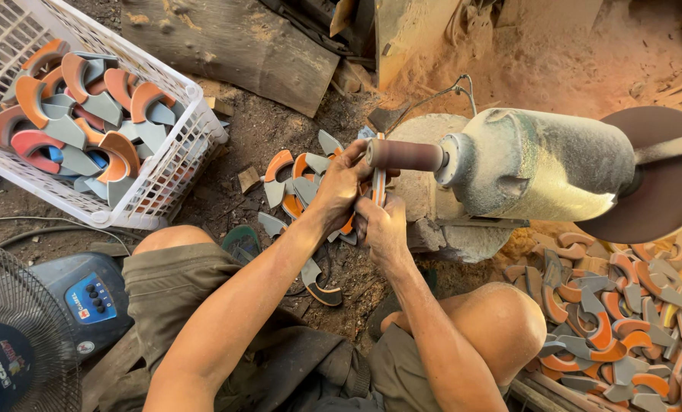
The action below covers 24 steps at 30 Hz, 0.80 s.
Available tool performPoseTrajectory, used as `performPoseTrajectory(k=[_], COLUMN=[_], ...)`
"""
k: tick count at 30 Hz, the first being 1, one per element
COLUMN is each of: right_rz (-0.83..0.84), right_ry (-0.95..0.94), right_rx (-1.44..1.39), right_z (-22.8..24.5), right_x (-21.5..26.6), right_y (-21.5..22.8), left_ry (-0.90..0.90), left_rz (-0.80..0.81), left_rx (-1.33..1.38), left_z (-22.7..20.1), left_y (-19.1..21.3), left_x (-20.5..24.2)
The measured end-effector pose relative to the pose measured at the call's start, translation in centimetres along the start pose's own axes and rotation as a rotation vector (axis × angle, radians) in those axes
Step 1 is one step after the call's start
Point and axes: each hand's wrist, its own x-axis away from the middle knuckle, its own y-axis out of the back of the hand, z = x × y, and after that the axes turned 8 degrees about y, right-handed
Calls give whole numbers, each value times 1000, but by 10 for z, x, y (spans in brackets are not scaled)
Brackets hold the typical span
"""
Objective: The person sits on the ground and uses a bench grinder to smooth the edges of small curved wooden pieces. They hold each piece with both hands against the rotating grinding wheel, turning it to grind different sides, then place the finished pieces on the floor.
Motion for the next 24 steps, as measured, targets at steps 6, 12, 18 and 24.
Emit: performPoseTrajectory(k=[6,12,18,24], right_rz=[6,18,36,34], right_ry=[-25,-11,93,92], right_rx=[-11,10,2,45], right_z=[3,0,-6,-12], right_x=[-16,-25,-9,17], right_y=[-2,-1,1,3], left_ry=[-20,-14,31,49], left_rz=[-109,-109,-103,-19], left_rx=[-4,-4,-59,-68], left_z=[11,9,0,-6], left_y=[14,16,3,-9], left_x=[-31,-37,-15,19])
